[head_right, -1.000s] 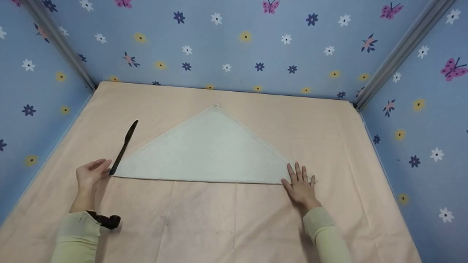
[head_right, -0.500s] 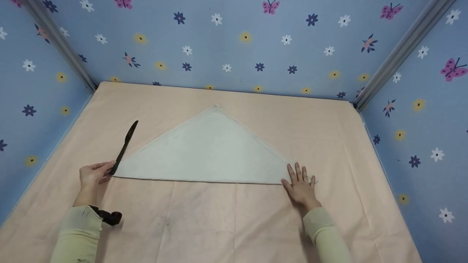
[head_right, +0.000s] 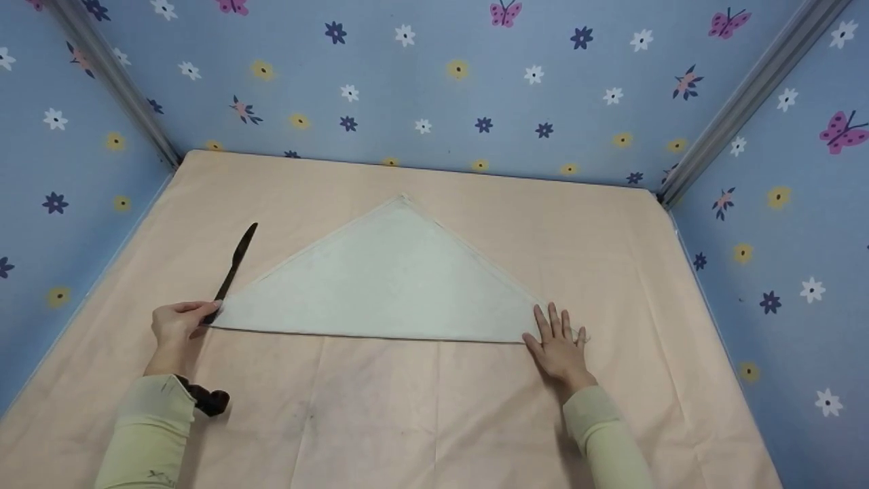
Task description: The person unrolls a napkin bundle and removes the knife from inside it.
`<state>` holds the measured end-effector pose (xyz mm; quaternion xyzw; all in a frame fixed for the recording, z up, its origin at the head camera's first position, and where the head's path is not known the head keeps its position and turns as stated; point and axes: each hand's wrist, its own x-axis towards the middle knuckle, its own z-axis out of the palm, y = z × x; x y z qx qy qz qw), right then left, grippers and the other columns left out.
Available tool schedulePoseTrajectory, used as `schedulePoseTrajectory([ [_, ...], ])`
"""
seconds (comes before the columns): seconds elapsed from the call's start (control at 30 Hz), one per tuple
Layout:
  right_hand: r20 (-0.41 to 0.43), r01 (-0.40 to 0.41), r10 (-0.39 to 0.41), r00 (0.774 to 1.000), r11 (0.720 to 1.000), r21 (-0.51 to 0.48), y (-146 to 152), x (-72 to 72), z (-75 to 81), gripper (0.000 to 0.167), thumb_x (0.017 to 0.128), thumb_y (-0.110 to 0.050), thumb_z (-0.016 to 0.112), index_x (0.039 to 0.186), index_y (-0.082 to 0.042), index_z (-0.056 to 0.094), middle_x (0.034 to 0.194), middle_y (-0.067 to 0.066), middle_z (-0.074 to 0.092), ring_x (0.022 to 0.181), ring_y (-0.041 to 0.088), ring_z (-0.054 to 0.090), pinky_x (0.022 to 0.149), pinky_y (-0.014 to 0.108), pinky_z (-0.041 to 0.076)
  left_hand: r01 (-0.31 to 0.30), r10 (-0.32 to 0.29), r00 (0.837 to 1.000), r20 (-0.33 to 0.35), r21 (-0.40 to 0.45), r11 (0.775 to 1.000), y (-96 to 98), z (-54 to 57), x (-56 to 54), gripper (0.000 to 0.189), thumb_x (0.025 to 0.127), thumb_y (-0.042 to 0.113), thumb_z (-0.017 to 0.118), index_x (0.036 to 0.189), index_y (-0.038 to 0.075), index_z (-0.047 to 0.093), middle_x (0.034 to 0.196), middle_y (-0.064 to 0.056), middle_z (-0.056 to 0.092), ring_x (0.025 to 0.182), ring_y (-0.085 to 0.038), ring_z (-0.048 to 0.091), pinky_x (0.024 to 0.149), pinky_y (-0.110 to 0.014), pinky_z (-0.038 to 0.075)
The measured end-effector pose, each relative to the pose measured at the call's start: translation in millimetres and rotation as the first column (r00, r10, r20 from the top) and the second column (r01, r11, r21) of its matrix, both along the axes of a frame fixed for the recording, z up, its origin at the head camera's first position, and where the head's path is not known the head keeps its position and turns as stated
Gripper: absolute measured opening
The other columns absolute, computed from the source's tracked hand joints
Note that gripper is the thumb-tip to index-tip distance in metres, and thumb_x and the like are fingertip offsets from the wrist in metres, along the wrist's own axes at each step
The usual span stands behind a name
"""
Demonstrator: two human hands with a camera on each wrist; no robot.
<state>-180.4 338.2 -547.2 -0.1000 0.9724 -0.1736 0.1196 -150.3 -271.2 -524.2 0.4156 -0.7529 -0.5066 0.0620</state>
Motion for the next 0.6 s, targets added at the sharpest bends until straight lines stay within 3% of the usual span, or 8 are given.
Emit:
schedulePoseTrajectory([
  [0.1, 0.003, -0.001, 0.001, 1.0, 1.0, 0.001, -0.1, 0.2, 0.6, 0.067, 0.094, -0.046, 0.029, 0.143, -0.006, 0.007, 0.146, 0.019, -0.005, 0.13, 0.04, -0.01, 0.094, 0.062, -0.014, 0.001, -0.001, 1.0, -0.019, -0.022, 1.0, 1.3, -1.3, -0.1, 0.031, 0.067, 0.022, 0.078, 0.088, 0.001, 0.07, 0.085, -0.007, 0.066, 0.075, -0.017, 0.054, 0.058, -0.024, 0.04],
  [0.23, 0.008, -0.004, 0.004, 1.0, 1.0, 0.008, 0.1, -0.3, 0.4, 0.067, 0.094, -0.046, 0.029, 0.143, -0.006, 0.006, 0.146, 0.02, -0.006, 0.13, 0.04, -0.01, 0.093, 0.063, -0.014, 0.019, -0.021, 0.999, -0.044, -0.058, 0.998, 2.0, -4.9, -0.2, 0.035, 0.068, 0.02, 0.077, 0.094, -0.003, 0.068, 0.095, -0.014, 0.065, 0.09, -0.025, 0.056, 0.073, -0.029, 0.042],
  [0.37, 0.009, -0.002, 0.001, 1.0, 1.0, 0.014, 0.5, -0.9, -0.7, 0.068, 0.093, -0.047, 0.029, 0.143, -0.007, 0.006, 0.146, 0.019, -0.006, 0.13, 0.04, -0.01, 0.093, 0.063, -0.014, 0.023, -0.027, 0.998, -0.063, -0.063, 0.998, 1.6, -9.1, -1.1, 0.035, 0.068, 0.017, 0.077, 0.095, -0.004, 0.067, 0.096, -0.016, 0.065, 0.096, -0.029, 0.056, 0.084, -0.036, 0.041],
  [0.6, 0.014, 0.005, -0.006, 1.0, 1.0, 0.02, 0.8, -2.1, -2.1, 0.068, 0.093, -0.049, 0.027, 0.143, -0.007, 0.005, 0.146, 0.019, -0.007, 0.13, 0.04, -0.011, 0.093, 0.062, -0.015, 0.043, -0.047, 0.998, -0.035, -0.09, 0.995, 2.4, -10.4, -0.8, 0.034, 0.068, 0.014, 0.076, 0.097, -0.002, 0.067, 0.102, -0.017, 0.063, 0.1, -0.029, 0.055, 0.09, -0.039, 0.038],
])
